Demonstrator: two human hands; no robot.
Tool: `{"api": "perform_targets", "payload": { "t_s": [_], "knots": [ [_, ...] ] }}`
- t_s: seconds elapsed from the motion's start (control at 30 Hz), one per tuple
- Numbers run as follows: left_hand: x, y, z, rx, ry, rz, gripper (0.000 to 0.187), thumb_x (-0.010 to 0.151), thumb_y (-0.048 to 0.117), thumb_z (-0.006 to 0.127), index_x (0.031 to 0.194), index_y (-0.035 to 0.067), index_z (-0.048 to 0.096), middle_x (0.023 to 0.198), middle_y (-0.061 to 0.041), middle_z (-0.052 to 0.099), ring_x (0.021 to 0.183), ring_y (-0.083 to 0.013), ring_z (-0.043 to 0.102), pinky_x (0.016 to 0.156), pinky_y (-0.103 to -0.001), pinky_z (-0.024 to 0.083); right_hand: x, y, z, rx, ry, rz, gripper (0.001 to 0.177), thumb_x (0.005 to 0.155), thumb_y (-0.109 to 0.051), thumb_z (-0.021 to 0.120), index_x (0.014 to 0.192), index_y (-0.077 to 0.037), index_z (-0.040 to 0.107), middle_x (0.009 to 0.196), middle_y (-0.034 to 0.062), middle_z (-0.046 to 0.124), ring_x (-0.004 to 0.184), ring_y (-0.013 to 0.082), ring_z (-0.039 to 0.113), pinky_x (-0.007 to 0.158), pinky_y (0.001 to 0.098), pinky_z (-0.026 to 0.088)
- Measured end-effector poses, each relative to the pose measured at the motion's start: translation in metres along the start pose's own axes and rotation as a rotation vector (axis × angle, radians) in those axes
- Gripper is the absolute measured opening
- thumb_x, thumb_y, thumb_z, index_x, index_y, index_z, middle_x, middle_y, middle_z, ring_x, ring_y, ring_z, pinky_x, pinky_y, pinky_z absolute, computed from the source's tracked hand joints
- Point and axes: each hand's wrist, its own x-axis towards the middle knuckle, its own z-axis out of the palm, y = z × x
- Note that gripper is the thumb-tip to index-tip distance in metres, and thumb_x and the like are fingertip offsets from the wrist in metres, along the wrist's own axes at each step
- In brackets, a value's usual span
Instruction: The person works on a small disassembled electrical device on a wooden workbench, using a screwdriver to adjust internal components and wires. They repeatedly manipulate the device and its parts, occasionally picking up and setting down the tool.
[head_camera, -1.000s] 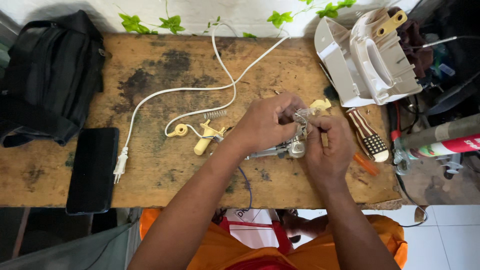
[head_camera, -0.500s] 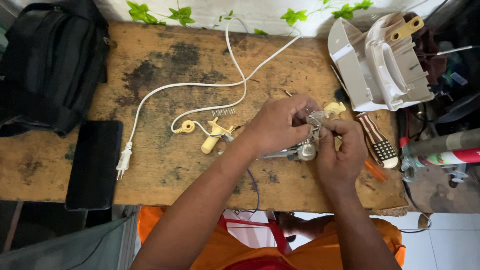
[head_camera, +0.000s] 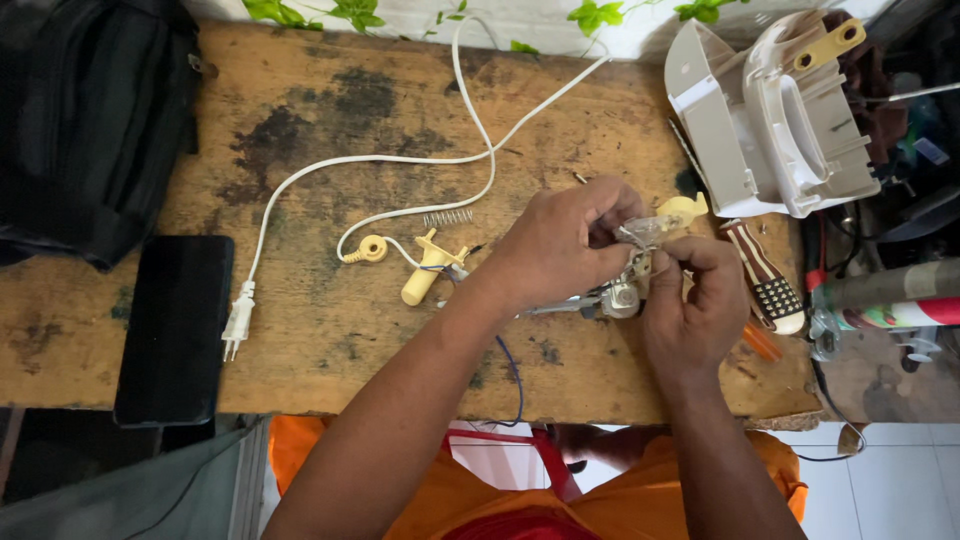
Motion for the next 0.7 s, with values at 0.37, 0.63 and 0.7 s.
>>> {"api": "perform_targets", "payload": {
  "t_s": [0.37,0.63,0.7],
  "knots": [
    [-0.004,0.012,-0.005,-0.049,0.021,-0.085,0.03,0.074,0.023,0.077,0.102,0.02,0.067,0.082,-0.006,0.075,0.08,-0.025,0.077,0.072,-0.039,0.064,0.003,-0.003,0.001,0.065,0.029,-0.078,0.01,0.103,0.003,0.072,0.099,0.009,0.065,0.09,0.0205,0.059,0.081,0.0381,0.064,0.077,0.0436,0.054],
    [-0.004,0.009,-0.001,-0.151,0.032,-0.065,0.031,0.077,0.017,0.076,0.107,0.019,0.067,0.081,-0.005,0.074,0.076,-0.017,0.073,0.074,-0.034,0.062,0.004,-0.001,0.0,0.027,0.034,-0.07,0.008,0.101,0.0,0.073,0.1,0.005,0.067,0.088,0.019,0.06,0.078,0.0411,0.064,0.074,0.0455,0.054],
    [-0.005,0.01,-0.002,-0.131,0.046,-0.032,0.032,0.077,0.016,0.077,0.107,0.019,0.066,0.079,-0.006,0.074,0.073,-0.0147,0.071,0.071,-0.033,0.061,0.005,-0.004,0.001,0.021,0.01,-0.072,0.008,0.103,-0.001,0.071,0.1,0.005,0.066,0.088,0.0196,0.061,0.079,0.0409,0.065,0.074,0.0455,0.053]
  ]
}}
